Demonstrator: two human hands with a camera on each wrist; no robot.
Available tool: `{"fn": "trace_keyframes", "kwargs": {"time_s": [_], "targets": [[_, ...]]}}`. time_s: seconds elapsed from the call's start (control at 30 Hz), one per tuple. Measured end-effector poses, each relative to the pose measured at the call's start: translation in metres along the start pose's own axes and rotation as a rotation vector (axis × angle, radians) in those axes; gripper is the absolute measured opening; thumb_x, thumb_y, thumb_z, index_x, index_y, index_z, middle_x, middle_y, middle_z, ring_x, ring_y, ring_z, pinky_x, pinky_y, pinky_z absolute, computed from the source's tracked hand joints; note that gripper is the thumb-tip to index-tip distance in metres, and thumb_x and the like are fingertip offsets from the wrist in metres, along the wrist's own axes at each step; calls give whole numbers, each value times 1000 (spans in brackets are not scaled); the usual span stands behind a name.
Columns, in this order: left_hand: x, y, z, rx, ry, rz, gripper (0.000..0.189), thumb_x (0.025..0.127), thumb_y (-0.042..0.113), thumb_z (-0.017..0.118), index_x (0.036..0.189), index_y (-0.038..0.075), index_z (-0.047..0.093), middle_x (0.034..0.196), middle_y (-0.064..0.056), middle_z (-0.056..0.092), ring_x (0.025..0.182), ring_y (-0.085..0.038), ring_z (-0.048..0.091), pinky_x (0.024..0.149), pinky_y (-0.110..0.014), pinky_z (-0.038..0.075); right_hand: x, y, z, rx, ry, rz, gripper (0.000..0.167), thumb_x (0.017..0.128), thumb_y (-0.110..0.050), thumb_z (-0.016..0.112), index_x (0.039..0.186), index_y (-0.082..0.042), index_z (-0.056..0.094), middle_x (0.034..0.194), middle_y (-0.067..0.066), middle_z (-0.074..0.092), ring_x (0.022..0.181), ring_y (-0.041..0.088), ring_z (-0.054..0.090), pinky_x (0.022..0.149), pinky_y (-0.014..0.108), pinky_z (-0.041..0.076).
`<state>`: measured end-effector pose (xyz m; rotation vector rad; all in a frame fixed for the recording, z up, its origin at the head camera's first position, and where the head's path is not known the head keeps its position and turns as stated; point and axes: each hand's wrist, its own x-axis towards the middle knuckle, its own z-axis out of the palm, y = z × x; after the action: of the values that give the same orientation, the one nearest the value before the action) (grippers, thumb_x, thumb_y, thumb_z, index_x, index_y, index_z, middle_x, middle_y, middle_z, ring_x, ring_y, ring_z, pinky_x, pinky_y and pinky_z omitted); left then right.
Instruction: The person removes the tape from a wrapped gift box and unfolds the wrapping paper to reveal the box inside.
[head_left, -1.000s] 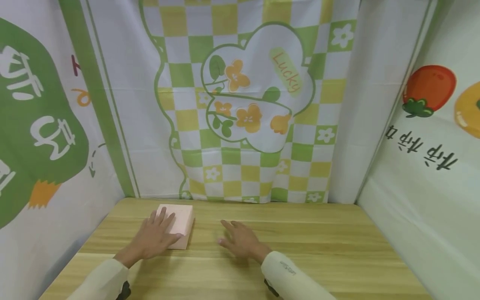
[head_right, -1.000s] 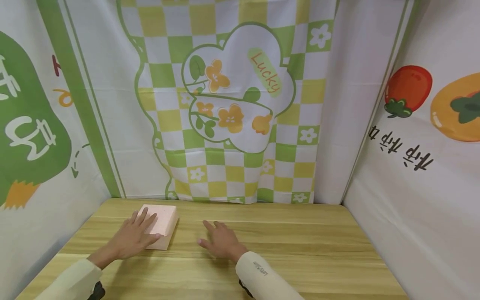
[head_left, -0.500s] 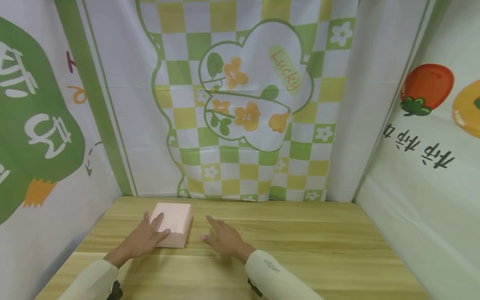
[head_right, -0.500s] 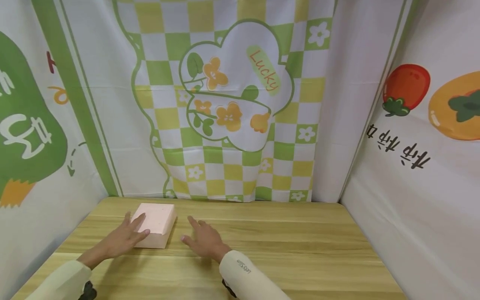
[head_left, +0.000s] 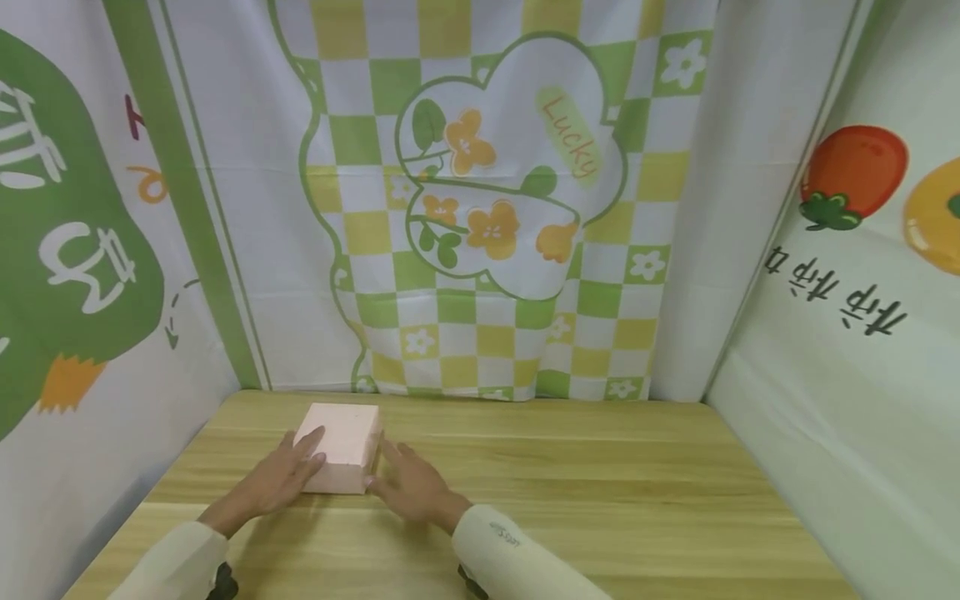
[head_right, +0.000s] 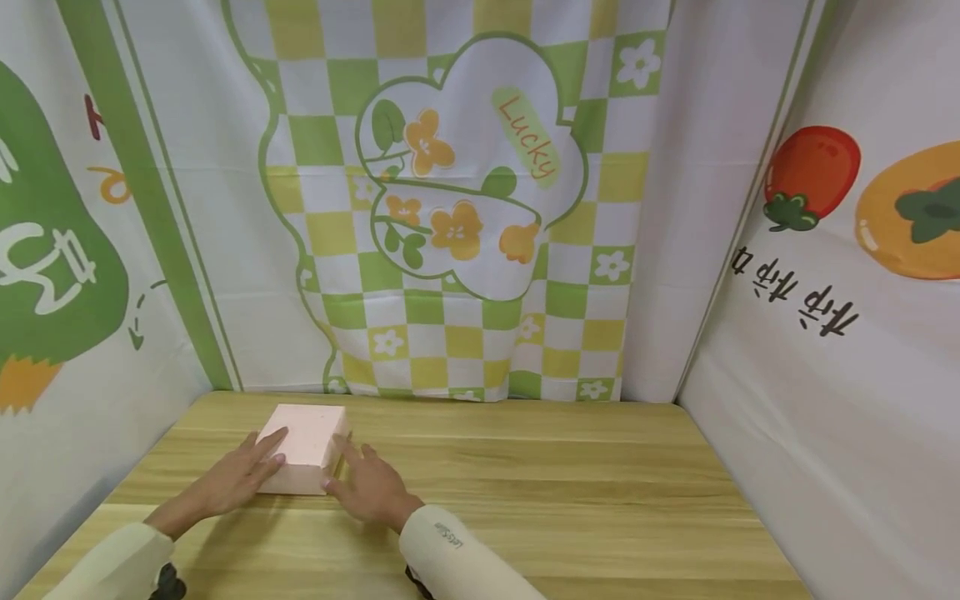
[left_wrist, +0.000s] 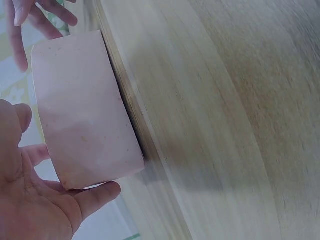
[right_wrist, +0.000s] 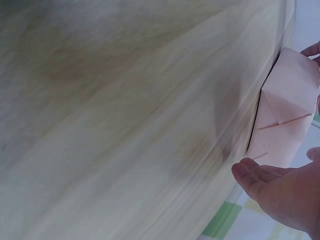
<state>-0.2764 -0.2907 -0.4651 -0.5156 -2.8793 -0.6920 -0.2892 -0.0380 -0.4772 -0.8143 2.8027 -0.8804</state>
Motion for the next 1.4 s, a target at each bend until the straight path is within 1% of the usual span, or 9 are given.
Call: {"fn": "trace_keyframes", "kwargs": {"time_s": [0.17, 0.4, 0.53, 0.67, 0.83, 0.97, 1.07, 1.2, 1.4], "targets": [[0, -2, -1, -4, 31, 31, 48, 105, 20, 42, 144, -7, 41, 137, -50, 36, 123, -68, 38, 96, -75, 37, 2, -5, 2, -52, -26, -18, 62, 100, -52, 44, 156, -35, 22, 152, 8, 46, 143, 34, 39, 111, 55, 40], [-2, -4, -2, -9, 10, 22, 46, 105, 18, 44, 145, -5, 41, 137, -50, 36, 121, -68, 40, 94, -76, 38, 6, -12, 6, -107, -49, -80, 62, 101, -47, 48, 156, -32, 24, 149, 5, 50, 143, 30, 40, 115, 48, 38], [-2, -4, -2, -17, 11, 20, 47, 105, 19, 43, 145, -5, 40, 140, -45, 38, 125, -68, 36, 96, -77, 35, 10, -17, 10, -126, -25, -111, 64, 99, -43, 55, 155, -30, 28, 148, 7, 51, 136, 27, 48, 112, 40, 42], [-2, -4, -3, -12, 23, 25, 47, 104, 19, 45, 145, -5, 41, 140, -42, 41, 126, -67, 37, 97, -77, 35, 15, -20, 15, -114, 30, -115, 62, 96, -37, 62, 152, -27, 38, 148, 10, 50, 132, 24, 53, 109, 33, 45], [-3, -4, -3, -5, 25, 13, 47, 104, 19, 47, 145, -4, 42, 140, -41, 43, 125, -65, 39, 98, -75, 36, 19, -20, 20, -79, 98, -98, 56, 94, -33, 64, 146, -28, 47, 155, 15, 40, 140, 28, 44, 113, 37, 41], [-2, -5, -3, 3, 10, -3, 49, 104, 22, 47, 146, -2, 41, 141, -41, 41, 127, -65, 38, 98, -75, 35, 21, -19, 22, -21, 140, -75, 48, 94, -27, 65, 141, -29, 53, 158, 12, 35, 141, 29, 43, 113, 37, 39], [-2, -6, -2, 12, 9, -4, 49, 104, 23, 47, 146, -2, 41, 141, -43, 39, 126, -65, 39, 99, -75, 36, 22, -19, 21, 4, 169, -67, 44, 94, -24, 65, 137, -30, 57, 156, 11, 39, 138, 29, 47, 112, 36, 41], [-2, -5, -3, 18, 13, 0, 49, 104, 23, 48, 145, -2, 42, 140, -46, 38, 125, -65, 40, 98, -74, 37, 24, -19, 21, 33, 178, -55, 40, 95, -21, 63, 135, -28, 60, 152, 12, 44, 137, 28, 48, 112, 37, 41], [-2, -5, -3, 12, 12, -2, 50, 104, 24, 48, 146, -2, 42, 141, -45, 38, 126, -64, 40, 99, -73, 37, 27, -18, 26, 39, 192, -40, 41, 94, -21, 65, 133, -30, 61, 140, 5, 57, 135, 22, 51, 111, 36, 42]]}}
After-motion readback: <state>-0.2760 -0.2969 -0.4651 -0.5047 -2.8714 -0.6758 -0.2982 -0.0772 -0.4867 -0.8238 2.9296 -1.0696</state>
